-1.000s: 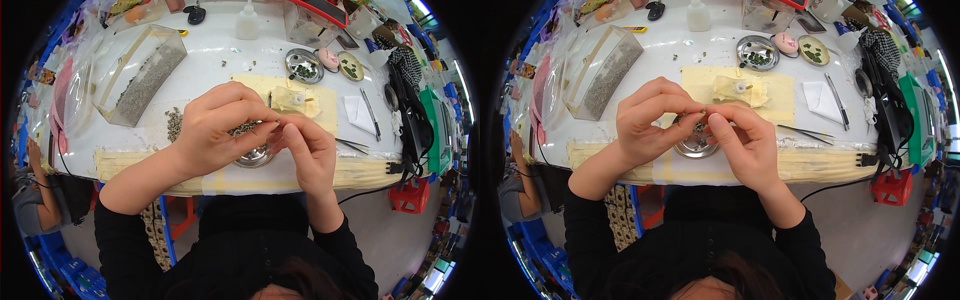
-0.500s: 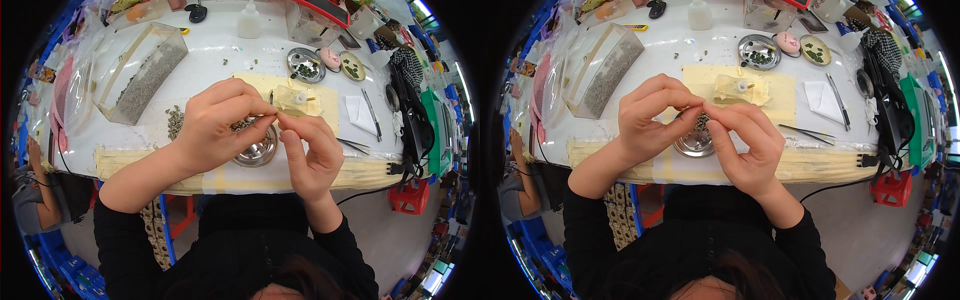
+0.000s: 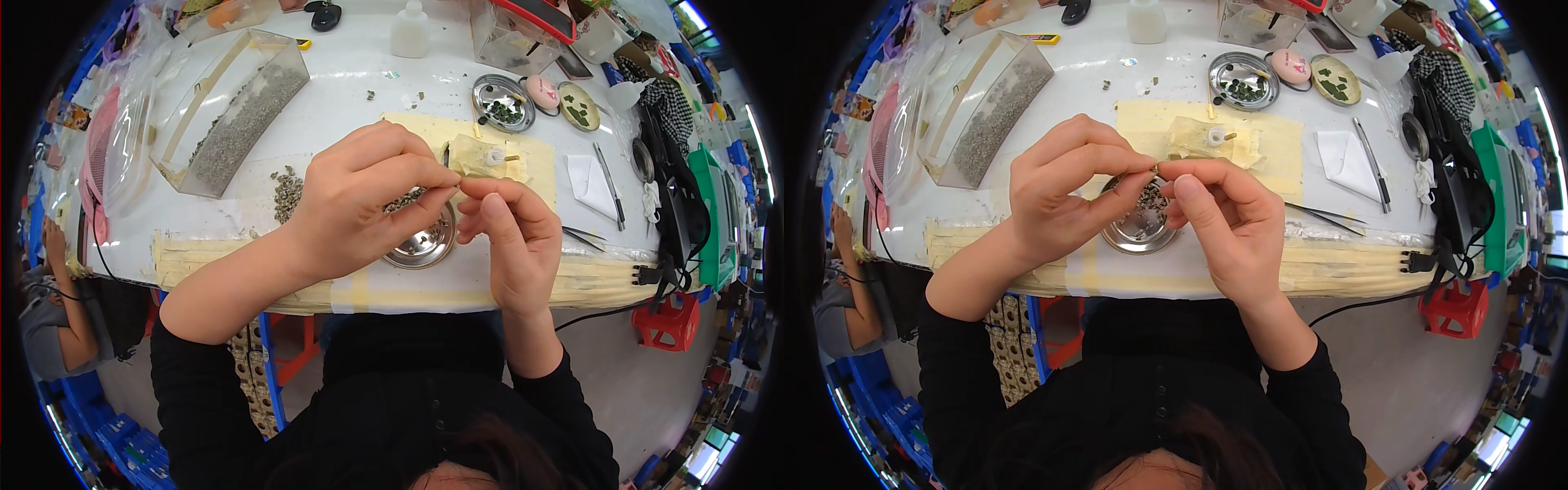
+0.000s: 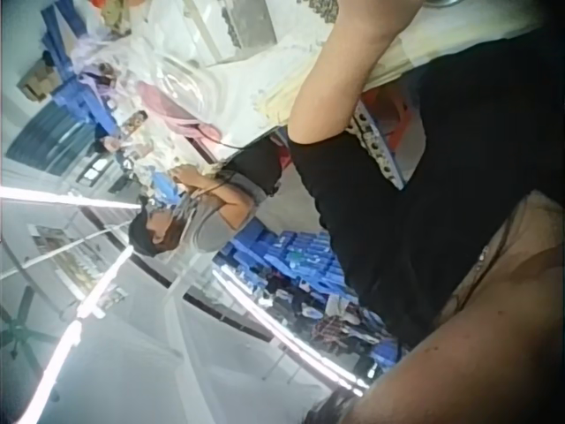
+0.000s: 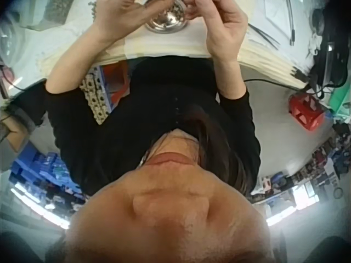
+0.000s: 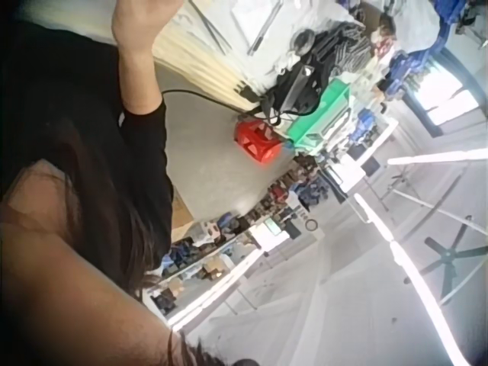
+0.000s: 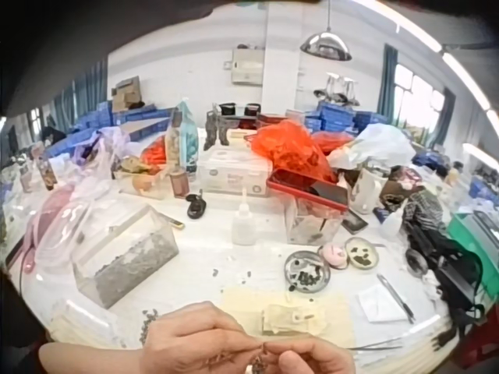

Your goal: Assembling small mechanical toy components at a workbench.

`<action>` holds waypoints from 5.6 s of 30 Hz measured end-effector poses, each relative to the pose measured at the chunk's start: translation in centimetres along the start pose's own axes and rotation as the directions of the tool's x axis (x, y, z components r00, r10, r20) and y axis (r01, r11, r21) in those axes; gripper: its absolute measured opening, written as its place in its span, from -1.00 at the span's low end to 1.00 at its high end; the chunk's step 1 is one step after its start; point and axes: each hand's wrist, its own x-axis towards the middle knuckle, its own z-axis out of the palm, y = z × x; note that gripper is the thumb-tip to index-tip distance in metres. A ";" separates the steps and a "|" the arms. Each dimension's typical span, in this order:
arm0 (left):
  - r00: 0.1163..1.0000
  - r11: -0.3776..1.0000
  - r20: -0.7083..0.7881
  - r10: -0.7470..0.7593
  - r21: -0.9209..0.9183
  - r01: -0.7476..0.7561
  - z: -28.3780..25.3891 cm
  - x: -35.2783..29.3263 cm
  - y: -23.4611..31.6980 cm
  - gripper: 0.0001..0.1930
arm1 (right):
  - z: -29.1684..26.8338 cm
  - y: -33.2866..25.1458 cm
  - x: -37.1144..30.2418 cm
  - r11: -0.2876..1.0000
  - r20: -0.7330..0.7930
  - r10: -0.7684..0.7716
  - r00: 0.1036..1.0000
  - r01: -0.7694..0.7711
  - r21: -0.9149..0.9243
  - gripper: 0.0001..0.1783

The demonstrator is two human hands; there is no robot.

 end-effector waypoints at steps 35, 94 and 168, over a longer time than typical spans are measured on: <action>1.000 1.000 -0.014 -0.028 -0.013 0.028 0.1 -0.1 0.0 -0.76 | 1.0 1.3 -0.3 0.848 0.001 -0.363 0.932 0.331 -0.414 -0.71; 0.977 0.976 0.043 -0.211 -0.053 0.213 0.4 -0.5 -0.1 -0.83 | 1.6 1.4 0.2 0.452 0.224 -0.570 0.791 0.529 -0.719 -0.61; 0.980 0.980 0.009 -0.199 -0.019 0.200 0.8 -0.8 -0.1 -0.88 | 1.3 1.8 -0.4 0.580 0.160 -0.505 0.848 0.470 -0.666 -0.60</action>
